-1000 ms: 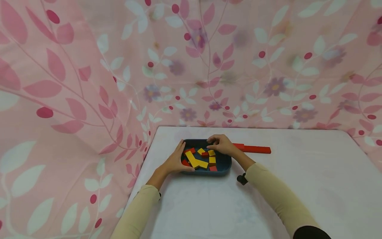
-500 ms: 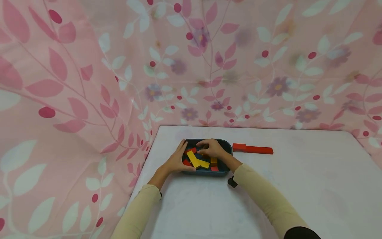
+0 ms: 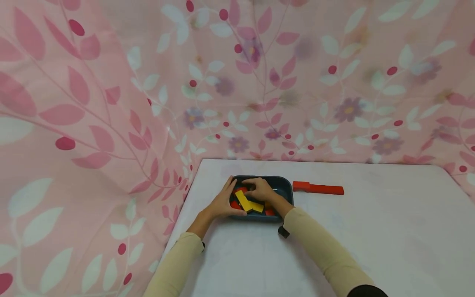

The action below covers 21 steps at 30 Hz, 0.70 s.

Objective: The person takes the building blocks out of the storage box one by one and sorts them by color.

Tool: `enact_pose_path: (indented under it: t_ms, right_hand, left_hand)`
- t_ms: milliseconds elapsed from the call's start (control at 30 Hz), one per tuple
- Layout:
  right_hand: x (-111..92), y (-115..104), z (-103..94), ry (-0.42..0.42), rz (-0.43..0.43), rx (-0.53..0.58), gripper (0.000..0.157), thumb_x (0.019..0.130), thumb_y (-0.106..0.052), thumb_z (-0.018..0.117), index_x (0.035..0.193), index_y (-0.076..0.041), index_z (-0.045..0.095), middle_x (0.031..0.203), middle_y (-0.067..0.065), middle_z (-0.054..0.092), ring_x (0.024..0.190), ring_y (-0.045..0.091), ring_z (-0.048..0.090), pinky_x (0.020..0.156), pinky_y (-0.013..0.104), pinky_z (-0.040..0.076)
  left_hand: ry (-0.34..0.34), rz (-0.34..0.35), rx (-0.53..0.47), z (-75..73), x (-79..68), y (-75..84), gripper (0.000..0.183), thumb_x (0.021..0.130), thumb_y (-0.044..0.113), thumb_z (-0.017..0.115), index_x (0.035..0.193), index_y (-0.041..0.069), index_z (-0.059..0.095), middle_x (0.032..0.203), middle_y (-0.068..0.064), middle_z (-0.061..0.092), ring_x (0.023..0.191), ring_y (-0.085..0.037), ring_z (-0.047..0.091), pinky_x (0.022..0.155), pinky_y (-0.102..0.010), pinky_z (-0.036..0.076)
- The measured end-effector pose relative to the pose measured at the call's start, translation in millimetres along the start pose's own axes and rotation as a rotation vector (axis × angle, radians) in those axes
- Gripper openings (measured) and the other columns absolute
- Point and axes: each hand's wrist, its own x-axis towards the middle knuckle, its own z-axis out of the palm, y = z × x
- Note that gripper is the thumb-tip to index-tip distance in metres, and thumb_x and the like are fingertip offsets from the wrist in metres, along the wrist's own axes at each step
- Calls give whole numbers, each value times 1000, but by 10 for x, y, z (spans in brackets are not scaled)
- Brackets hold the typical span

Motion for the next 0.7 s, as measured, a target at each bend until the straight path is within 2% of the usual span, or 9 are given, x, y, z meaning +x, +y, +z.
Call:
enact_pose_path:
  t_ms: [133,300,367,433,567,633,700]
  right_hand:
    - [-14,-14,18,6,39,2,45,87,-16,76,131,-15,65,121,8,70,76,13,60,66,24,53]
    - [4,-35,44,-2,78,-43,41,90,-16,72,130,-20,66,104,5,72,73,13,56,64,26,48]
    - [12,-35,54,-9,84,-71,42,90,-16,72,131,-21,65,101,4,71,75,15,56,68,30,49]
    - [15,-33,63,-10,89,-105,43,89,-19,74,131,-22,65,105,4,71,82,18,59,75,36,51]
    - [0,-34,79,-13,103,-142,44,87,-23,77,129,-22,67,126,5,67,108,25,62,95,51,50]
    - [-13,-36,90,-10,109,-157,44,86,-24,77,129,-21,67,131,6,65,116,27,60,100,55,47]
    - [-21,-39,103,-4,111,-170,45,86,-25,78,129,-21,67,132,7,64,116,27,60,100,55,47]
  left_hand:
    - [0,-3,-7,19,-4,2,131,63,74,77,161,22,8,168,6,-7,153,-30,16,118,-57,28]
    - [12,-8,-11,19,-7,-7,127,65,69,81,160,24,10,168,2,-4,152,-31,18,117,-59,30]
    - [18,-6,-17,16,-4,-7,125,66,65,82,160,24,11,169,-1,-3,152,-32,18,116,-60,30]
    - [21,-5,-17,16,1,-7,124,66,63,83,160,24,12,169,-2,-2,152,-33,19,115,-61,30]
    - [10,-12,-6,24,4,-4,124,66,68,80,160,25,12,168,2,-5,152,-32,18,115,-61,30]
    - [2,-17,1,26,6,-1,125,65,71,79,160,25,12,168,3,-6,152,-32,18,116,-60,31]
    - [-2,-19,7,22,6,5,125,65,72,78,160,25,12,168,1,-6,152,-32,19,115,-59,31]
